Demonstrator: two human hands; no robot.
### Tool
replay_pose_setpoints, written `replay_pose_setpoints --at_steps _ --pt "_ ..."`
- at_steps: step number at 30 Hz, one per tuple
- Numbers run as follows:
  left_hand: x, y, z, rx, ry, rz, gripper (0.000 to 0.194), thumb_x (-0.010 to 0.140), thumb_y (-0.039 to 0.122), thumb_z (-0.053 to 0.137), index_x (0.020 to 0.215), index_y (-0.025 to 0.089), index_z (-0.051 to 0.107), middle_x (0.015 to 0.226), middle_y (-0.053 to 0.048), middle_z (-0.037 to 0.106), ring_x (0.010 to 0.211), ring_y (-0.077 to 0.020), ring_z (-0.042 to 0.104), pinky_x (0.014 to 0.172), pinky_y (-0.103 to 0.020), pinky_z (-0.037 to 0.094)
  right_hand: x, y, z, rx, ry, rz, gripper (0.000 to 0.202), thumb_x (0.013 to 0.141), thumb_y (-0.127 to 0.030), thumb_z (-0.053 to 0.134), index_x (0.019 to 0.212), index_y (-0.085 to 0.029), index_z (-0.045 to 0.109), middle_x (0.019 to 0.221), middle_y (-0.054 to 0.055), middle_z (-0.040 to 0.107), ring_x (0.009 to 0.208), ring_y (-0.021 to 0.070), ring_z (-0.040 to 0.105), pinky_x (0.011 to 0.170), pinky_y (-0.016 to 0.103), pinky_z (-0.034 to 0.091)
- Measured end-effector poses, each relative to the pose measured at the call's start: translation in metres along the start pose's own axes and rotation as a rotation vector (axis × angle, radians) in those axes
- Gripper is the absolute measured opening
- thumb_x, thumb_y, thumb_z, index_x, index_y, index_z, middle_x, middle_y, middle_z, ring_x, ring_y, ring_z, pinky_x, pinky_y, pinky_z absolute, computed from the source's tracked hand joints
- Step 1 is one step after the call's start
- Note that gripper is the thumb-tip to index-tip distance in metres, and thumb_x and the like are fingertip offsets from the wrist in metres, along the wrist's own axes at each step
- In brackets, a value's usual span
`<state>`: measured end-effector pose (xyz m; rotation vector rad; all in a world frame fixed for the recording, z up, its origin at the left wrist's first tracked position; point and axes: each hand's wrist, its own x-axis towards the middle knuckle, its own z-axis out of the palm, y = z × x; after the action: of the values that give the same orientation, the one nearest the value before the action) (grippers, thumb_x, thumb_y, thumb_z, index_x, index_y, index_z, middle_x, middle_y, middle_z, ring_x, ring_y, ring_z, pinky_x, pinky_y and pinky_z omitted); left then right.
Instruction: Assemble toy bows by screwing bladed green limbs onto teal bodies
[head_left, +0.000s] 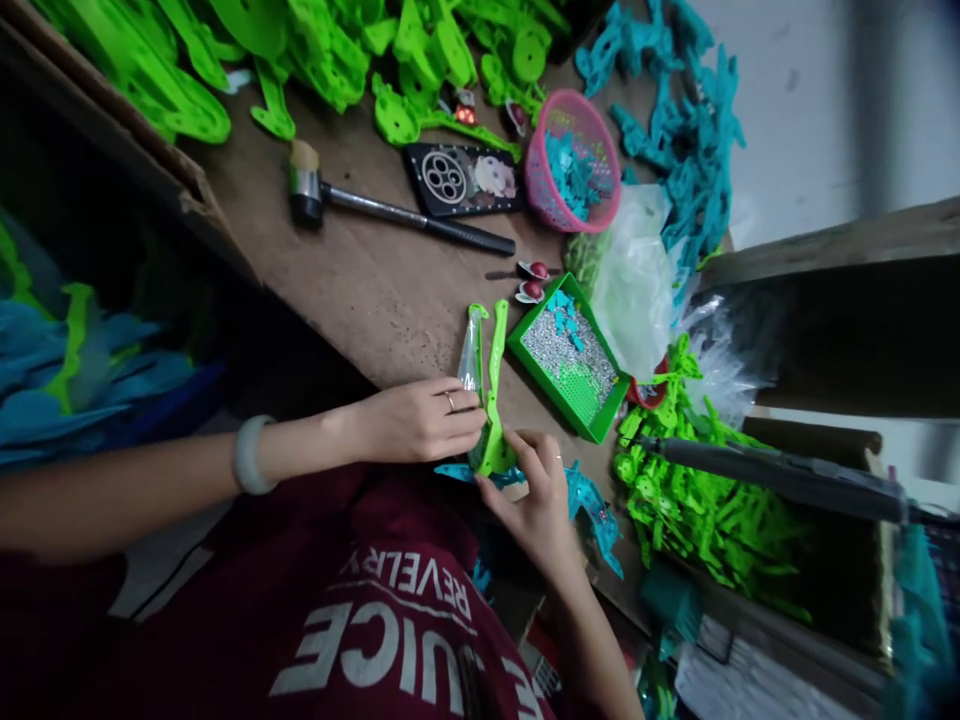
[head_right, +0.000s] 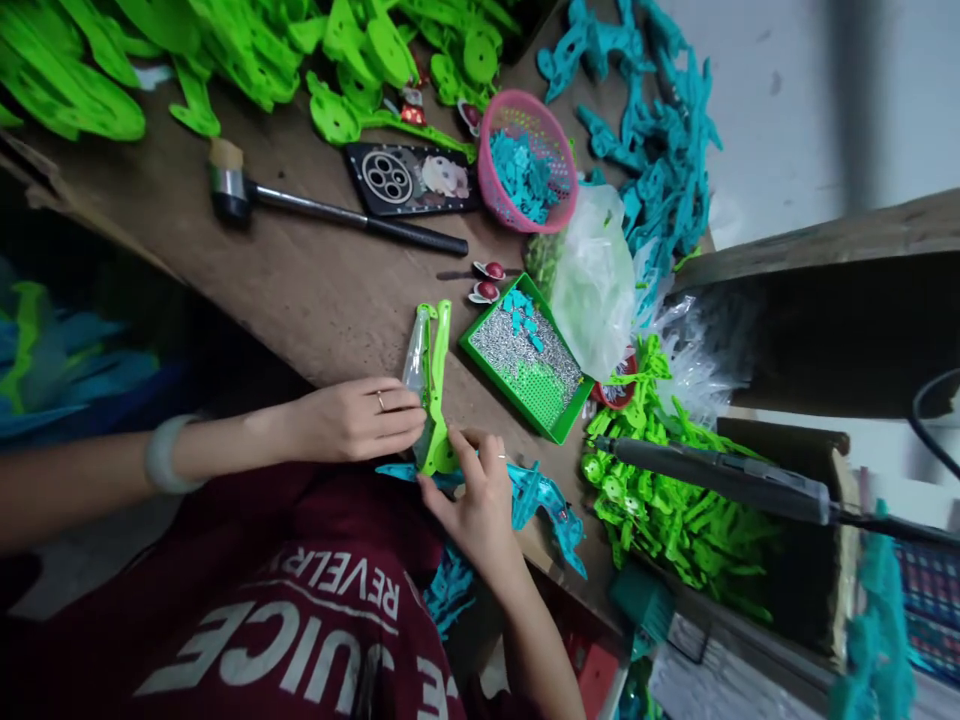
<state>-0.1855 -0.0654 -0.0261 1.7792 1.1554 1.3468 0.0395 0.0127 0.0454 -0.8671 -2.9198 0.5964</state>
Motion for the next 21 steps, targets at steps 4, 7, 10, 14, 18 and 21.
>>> replay_pose_setpoints --at_steps 4,7,10,14,18,21 --pt "0.003 0.001 -0.002 -0.125 -0.011 -0.049 0.017 0.091 0.018 0.059 0.092 0.029 0.073 0.097 -0.004 0.074 0.104 -0.0234 0.068 0.106 -0.045 0.051 0.002 0.001 -0.002 -0.032 -0.027 -0.005 0.055 0.088 -0.035 0.070 0.140 -0.025 0.052 0.114 0.011 0.059 0.106 0.0275 0.057 0.087 0.044 0.054" --pt "0.005 -0.001 -0.004 -0.142 -0.048 -0.064 0.019 0.091 0.018 0.058 0.092 0.029 0.073 0.100 -0.005 0.074 0.108 -0.0248 0.068 0.108 -0.047 0.050 0.005 0.002 -0.003 -0.063 -0.068 -0.013 0.056 0.090 -0.036 0.069 0.141 -0.023 0.051 0.115 0.012 0.059 0.106 0.0281 0.057 0.087 0.045 0.055" --pt "0.005 -0.001 -0.003 -0.122 -0.091 -0.039 0.026 0.092 0.014 0.055 0.101 0.030 0.073 0.108 -0.004 0.075 0.115 -0.0250 0.067 0.111 -0.046 0.049 0.008 0.003 -0.001 -0.089 -0.096 -0.029 0.056 0.090 -0.037 0.068 0.141 -0.022 0.051 0.114 0.013 0.059 0.104 0.0291 0.057 0.083 0.046 0.056" --pt "-0.003 0.006 0.007 -0.078 -0.119 0.036 0.044 0.088 0.012 0.062 0.126 0.032 0.066 0.136 -0.004 0.067 0.133 -0.0261 0.057 0.120 -0.044 0.041 0.009 0.007 -0.002 -0.103 -0.123 -0.041 0.057 0.092 -0.035 0.066 0.145 -0.024 0.049 0.117 0.014 0.059 0.105 0.0304 0.056 0.084 0.049 0.055" --pt "-0.010 0.018 0.020 0.157 -0.093 0.002 0.051 0.088 0.023 0.070 0.138 0.020 0.059 0.147 -0.013 0.057 0.140 -0.0312 0.050 0.123 -0.050 0.034 0.010 0.006 -0.024 0.154 -0.078 0.023 0.050 0.089 -0.043 0.069 0.136 -0.027 0.058 0.107 0.010 0.063 0.100 0.0280 0.059 0.085 0.048 0.054" --pt "-0.013 0.023 0.025 0.259 -0.051 0.003 0.045 0.091 0.022 0.068 0.135 0.020 0.061 0.142 -0.012 0.062 0.137 -0.0308 0.053 0.120 -0.049 0.039 0.017 -0.006 -0.033 0.487 0.239 0.202 0.037 0.096 -0.057 0.048 0.089 -0.027 0.068 0.066 0.002 0.046 0.063 0.0203 0.049 0.059 0.038 0.047"
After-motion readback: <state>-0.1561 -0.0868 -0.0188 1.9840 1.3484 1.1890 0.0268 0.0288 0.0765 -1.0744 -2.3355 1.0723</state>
